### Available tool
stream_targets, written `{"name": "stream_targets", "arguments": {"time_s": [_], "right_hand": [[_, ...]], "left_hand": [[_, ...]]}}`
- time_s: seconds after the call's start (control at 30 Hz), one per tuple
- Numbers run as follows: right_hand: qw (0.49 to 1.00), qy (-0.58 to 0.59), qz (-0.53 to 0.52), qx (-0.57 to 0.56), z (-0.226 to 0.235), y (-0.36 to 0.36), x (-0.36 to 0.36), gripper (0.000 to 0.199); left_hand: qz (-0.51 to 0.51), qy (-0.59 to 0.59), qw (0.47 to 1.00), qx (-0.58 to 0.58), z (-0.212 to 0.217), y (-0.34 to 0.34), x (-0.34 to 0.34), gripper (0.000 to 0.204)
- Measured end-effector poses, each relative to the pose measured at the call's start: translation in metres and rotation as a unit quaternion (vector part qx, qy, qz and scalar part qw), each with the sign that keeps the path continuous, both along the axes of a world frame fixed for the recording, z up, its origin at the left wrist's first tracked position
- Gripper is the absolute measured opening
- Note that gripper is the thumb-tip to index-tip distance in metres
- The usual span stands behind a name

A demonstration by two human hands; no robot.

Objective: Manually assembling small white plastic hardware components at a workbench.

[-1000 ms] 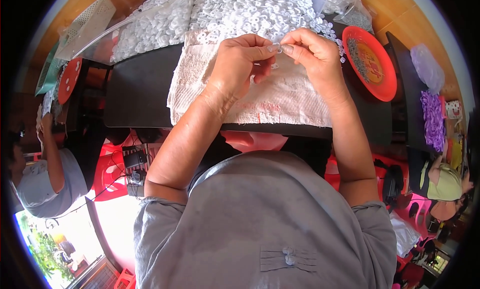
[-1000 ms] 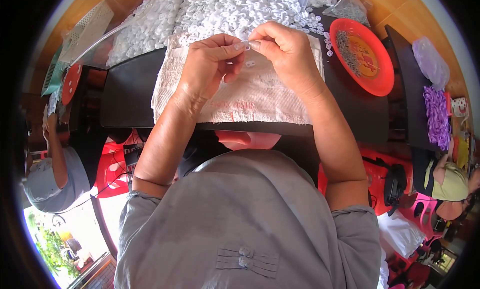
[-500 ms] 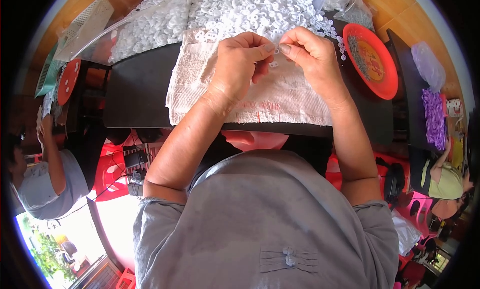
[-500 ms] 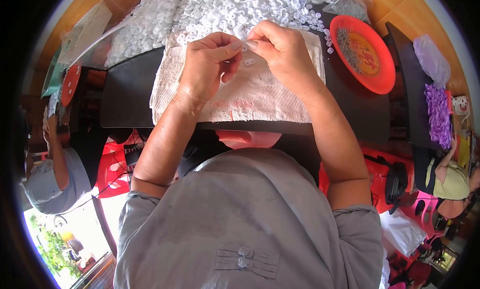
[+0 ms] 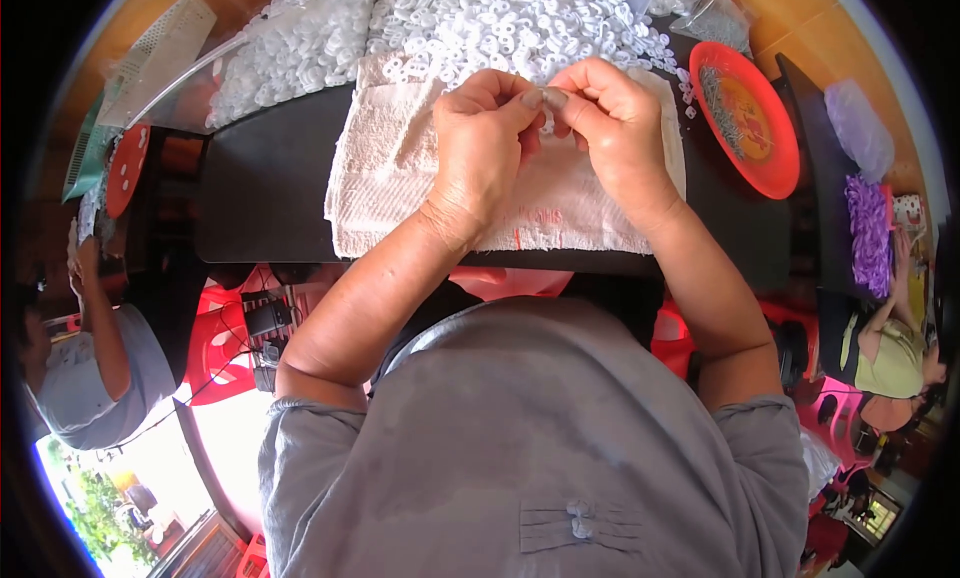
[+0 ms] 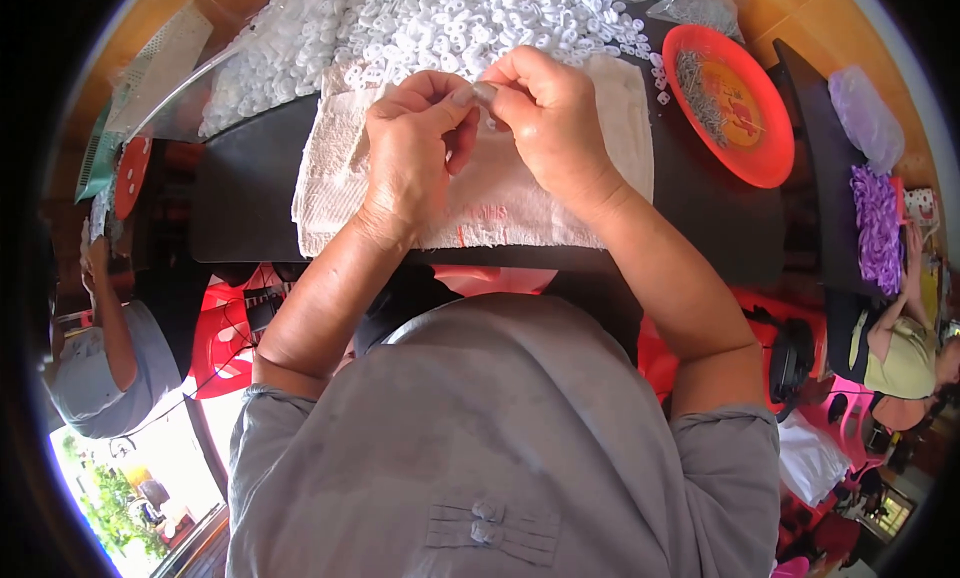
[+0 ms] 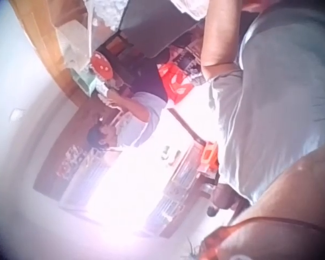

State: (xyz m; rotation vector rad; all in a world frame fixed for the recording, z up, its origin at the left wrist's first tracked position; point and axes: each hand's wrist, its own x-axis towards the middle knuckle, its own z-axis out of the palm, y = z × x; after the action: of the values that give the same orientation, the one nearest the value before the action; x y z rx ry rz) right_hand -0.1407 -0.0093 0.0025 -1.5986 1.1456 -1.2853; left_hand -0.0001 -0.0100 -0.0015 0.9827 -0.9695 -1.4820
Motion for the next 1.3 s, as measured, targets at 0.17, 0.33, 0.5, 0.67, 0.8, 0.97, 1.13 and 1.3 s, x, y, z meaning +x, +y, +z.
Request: {"name": "stream_targets", "arguments": {"time_s": [0.17,0.33,0.5,0.67,0.8,0.97,1.13,1.3], "right_hand": [[0.999,-0.007,-0.024,0.030,0.007,-0.003,-0.008,0.005],[0.998,0.042,-0.013,0.050,0.008,-0.015,-0.011,0.006],[0.916,0.345,-0.068,-0.193,0.008,-0.051,-0.007,0.011],[0.824,0.515,-0.026,-0.237,0.017,-0.082,-0.003,0.017],[0.815,0.527,0.047,-0.234,0.017,-0.089,0.000,0.015],[0.811,0.540,0.047,-0.221,0.016,-0.089,0.000,0.013],[0.955,0.284,0.052,-0.072,0.018,-0.078,-0.013,0.009],[0.994,0.056,0.063,0.070,0.034,-0.033,-0.013,0.012]], "left_hand": [[-0.023,0.010,1.000,0.005,0.006,-0.002,0.000,0.009],[0.038,-0.021,0.998,-0.043,0.005,-0.016,0.015,0.009],[0.091,0.059,0.994,-0.007,0.004,-0.024,0.020,0.006],[0.070,0.048,0.996,0.017,0.002,-0.025,0.020,0.008],[0.067,0.053,0.996,0.021,0.002,-0.024,0.021,0.008],[0.060,0.069,0.996,0.023,0.003,-0.024,0.019,0.007],[0.034,0.069,0.997,0.005,0.004,-0.020,0.018,0.011],[0.024,0.067,0.997,-0.018,0.006,-0.015,0.013,0.014]]}}
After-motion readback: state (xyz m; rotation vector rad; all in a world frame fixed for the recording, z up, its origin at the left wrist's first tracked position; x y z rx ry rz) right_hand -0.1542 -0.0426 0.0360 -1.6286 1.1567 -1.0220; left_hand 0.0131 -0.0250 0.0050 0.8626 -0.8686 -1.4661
